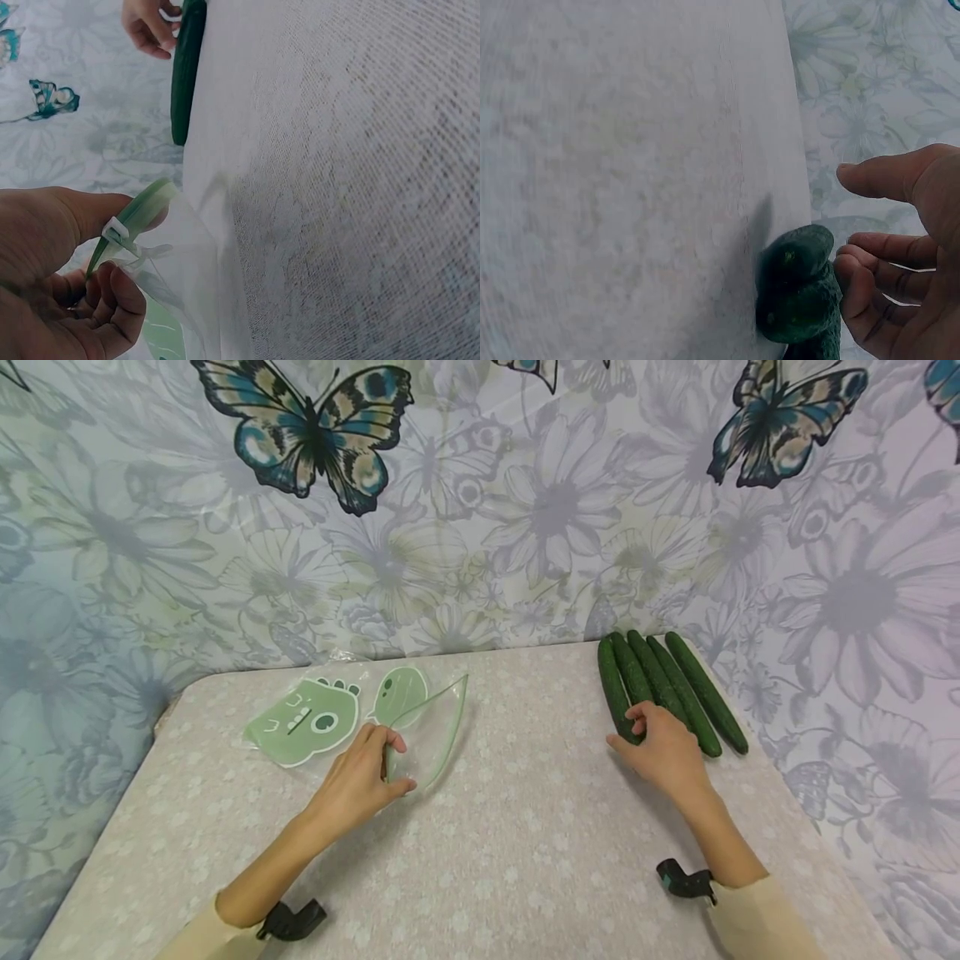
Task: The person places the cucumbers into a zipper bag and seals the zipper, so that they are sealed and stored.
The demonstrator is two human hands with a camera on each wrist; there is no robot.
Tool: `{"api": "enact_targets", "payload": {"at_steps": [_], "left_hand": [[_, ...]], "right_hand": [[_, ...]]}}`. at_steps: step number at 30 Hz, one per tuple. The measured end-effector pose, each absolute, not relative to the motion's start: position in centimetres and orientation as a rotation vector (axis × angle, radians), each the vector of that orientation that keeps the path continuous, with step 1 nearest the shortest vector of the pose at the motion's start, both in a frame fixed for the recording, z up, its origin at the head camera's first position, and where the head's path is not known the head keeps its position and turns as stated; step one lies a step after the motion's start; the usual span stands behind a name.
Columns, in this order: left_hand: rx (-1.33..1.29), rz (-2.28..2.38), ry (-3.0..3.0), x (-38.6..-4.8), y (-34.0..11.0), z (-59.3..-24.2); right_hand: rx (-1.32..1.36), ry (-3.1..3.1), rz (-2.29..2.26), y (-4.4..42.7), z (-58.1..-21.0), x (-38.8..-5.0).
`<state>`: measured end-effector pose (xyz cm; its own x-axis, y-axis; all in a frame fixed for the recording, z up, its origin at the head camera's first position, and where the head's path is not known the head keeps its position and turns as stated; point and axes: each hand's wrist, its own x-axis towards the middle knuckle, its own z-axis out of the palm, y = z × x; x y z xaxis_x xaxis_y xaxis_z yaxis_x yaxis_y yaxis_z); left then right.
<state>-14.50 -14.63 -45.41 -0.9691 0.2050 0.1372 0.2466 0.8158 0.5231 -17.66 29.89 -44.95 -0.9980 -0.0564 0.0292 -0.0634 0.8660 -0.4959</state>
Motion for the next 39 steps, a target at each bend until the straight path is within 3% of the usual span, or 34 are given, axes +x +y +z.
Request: {"api": "enact_targets", "payload": {"at_steps": [11, 24, 39], "left_hand": [[-0.374, -0.879, -2.933, -14.5, -14.6, -45.5], [-0.362, -0.862, -2.943, -14.3, -14.5, -45.6], [-0.390, -0.845, -2.942, -14.4, -14.5, -45.7]], "right_hand": [[-0.051, -3.099, 0.672, 30.6, -45.3, -18.0], [-0.030, -3.051, 0.382, 29.4, -46.5, -19.2], [-0.097, -2.880, 0.394, 29.7, -46.9, -19.7]]}}
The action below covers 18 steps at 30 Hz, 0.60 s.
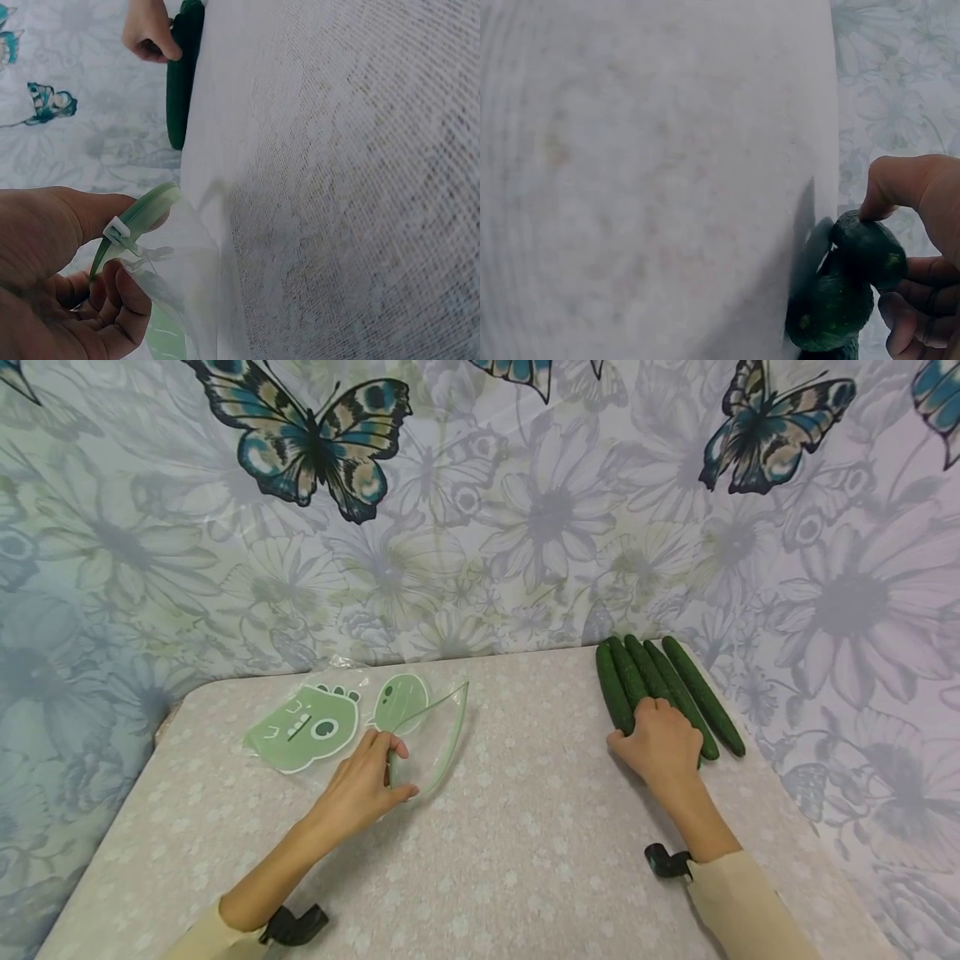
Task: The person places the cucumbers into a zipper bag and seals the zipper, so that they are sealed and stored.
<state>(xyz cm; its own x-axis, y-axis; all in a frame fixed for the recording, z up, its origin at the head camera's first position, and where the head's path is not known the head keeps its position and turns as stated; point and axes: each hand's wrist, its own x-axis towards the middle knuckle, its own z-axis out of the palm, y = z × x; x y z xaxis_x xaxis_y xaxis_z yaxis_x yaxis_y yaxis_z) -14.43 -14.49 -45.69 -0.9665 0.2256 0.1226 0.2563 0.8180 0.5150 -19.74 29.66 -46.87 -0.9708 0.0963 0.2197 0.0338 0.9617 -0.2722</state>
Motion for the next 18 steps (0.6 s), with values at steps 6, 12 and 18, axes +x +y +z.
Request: {"api": "enact_targets", "payload": {"at_steps": [6, 12, 18], "left_hand": [[-0.385, -0.851, -2.953, -14.53, -14.45, -45.59], [-0.381, -0.859, -2.954, -14.64, -14.42, -45.53], [-0.379, -0.860, -2.956, -14.65, -14.37, -45.59]], "right_hand": [[-0.101, -2.844, 0.363, 29.63, -46.04, -19.60], [-0.047, -2.775, 0.389, 29.99, -45.80, -19.39], [0.029, -2.661, 0.487, 30.62, -46.13, -19.44]]}}
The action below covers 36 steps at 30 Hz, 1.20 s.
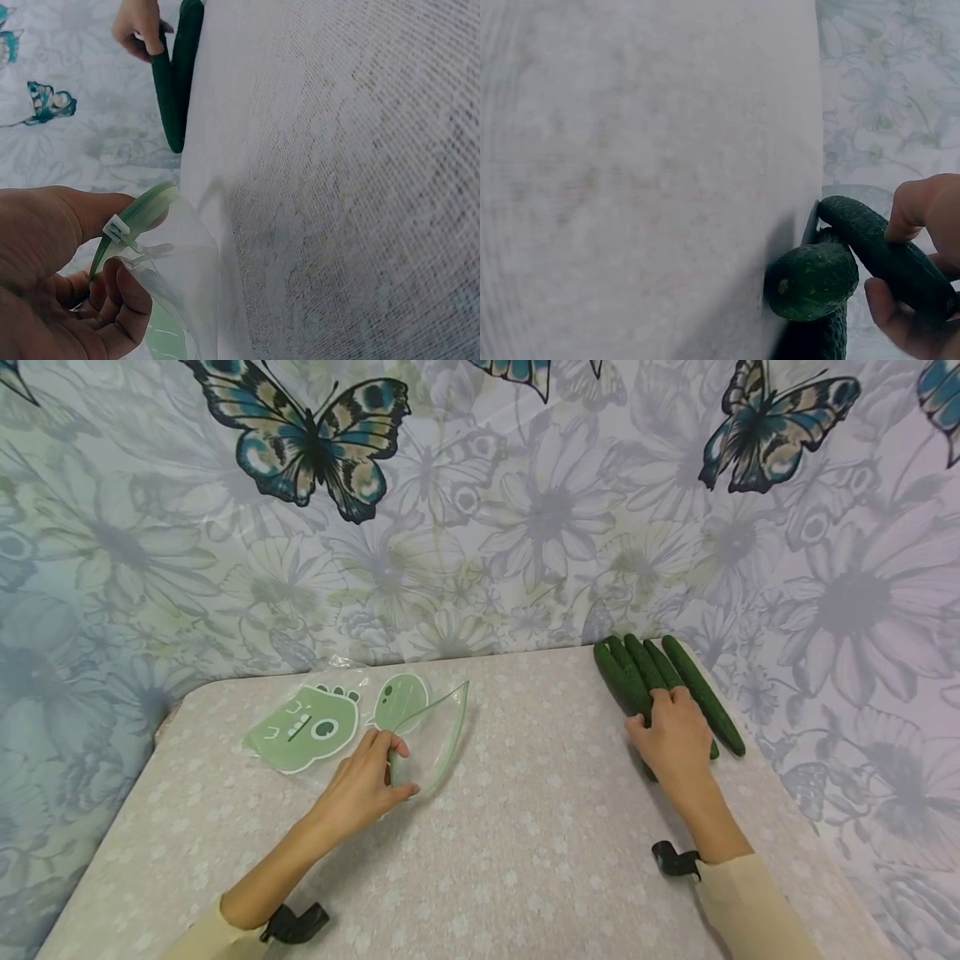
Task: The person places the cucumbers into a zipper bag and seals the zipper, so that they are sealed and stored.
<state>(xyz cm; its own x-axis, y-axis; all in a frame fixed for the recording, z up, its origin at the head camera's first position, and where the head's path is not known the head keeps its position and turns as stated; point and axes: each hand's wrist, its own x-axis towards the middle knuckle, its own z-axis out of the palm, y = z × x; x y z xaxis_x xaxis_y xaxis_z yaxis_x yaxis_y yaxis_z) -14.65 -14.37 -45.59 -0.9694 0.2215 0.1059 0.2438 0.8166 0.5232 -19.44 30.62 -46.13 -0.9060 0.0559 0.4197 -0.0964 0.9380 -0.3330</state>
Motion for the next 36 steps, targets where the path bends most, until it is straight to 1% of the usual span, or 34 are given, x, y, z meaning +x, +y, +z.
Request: {"api": "enact_targets", "payload": {"at_steps": [7, 17, 36], "left_hand": [[-0.383, -0.860, -2.941, -14.6, -14.3, -45.6], [-0.379, -0.850, -2.933, -14.6, -14.3, -45.6], [-0.371, -0.860, -2.936, -14.6, -14.3, -45.6]], "right_hand": [[0.023, -2.701, 0.663, 31.3, -46.2, -19.7], [-0.019, -2.695, 0.599, 32.2, -46.3, -19.7], [0.013, -2.587, 0.744, 32.6, -46.8, -19.9]]}}
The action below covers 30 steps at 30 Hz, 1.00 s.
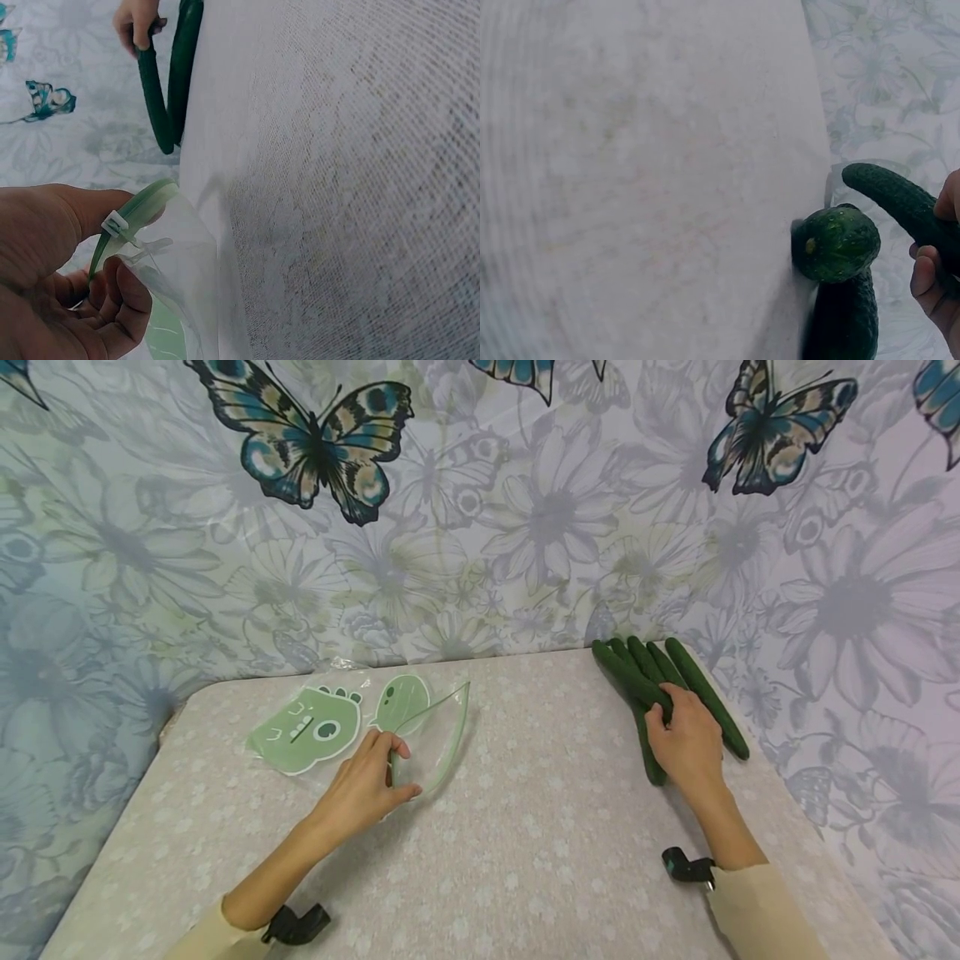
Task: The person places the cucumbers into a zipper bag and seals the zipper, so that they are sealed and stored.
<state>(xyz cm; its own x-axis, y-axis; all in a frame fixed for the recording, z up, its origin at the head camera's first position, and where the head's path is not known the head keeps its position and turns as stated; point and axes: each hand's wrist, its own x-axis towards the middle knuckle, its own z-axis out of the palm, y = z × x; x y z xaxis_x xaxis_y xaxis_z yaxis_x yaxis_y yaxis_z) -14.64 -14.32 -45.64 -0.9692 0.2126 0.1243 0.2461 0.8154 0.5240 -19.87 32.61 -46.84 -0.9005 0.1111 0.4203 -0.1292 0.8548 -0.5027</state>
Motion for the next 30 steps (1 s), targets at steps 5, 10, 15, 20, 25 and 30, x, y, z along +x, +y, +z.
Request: {"api": "enact_targets", "payload": {"at_steps": [5, 10, 15, 20, 25, 30], "left_hand": [[-0.369, -0.853, -2.940, -14.6, -14.3, -45.7], [-0.364, -0.857, -2.941, -14.6, -14.3, -45.7], [-0.354, -0.862, -2.956, -14.6, -14.3, -45.7], [-0.362, -0.859, -2.953, -14.6, -14.2, -45.7], [-0.358, -0.859, -2.960, -14.6, -14.3, -45.6], [-0.360, -0.868, -2.962, -14.7, -14.3, -45.7]], "right_hand": [[0.010, -2.572, 0.762, 32.2, -46.6, -19.8], [0.023, -2.581, 0.770, 31.7, -46.2, -19.6], [0.065, -2.576, 0.777, 31.0, -46.0, -19.2], [0.105, -2.572, 0.783, 30.5, -45.8, -18.8], [0.139, -2.574, 0.772, 30.0, -45.5, -18.4], [0.149, -2.587, 0.776, 29.4, -45.1, -17.9]]}}
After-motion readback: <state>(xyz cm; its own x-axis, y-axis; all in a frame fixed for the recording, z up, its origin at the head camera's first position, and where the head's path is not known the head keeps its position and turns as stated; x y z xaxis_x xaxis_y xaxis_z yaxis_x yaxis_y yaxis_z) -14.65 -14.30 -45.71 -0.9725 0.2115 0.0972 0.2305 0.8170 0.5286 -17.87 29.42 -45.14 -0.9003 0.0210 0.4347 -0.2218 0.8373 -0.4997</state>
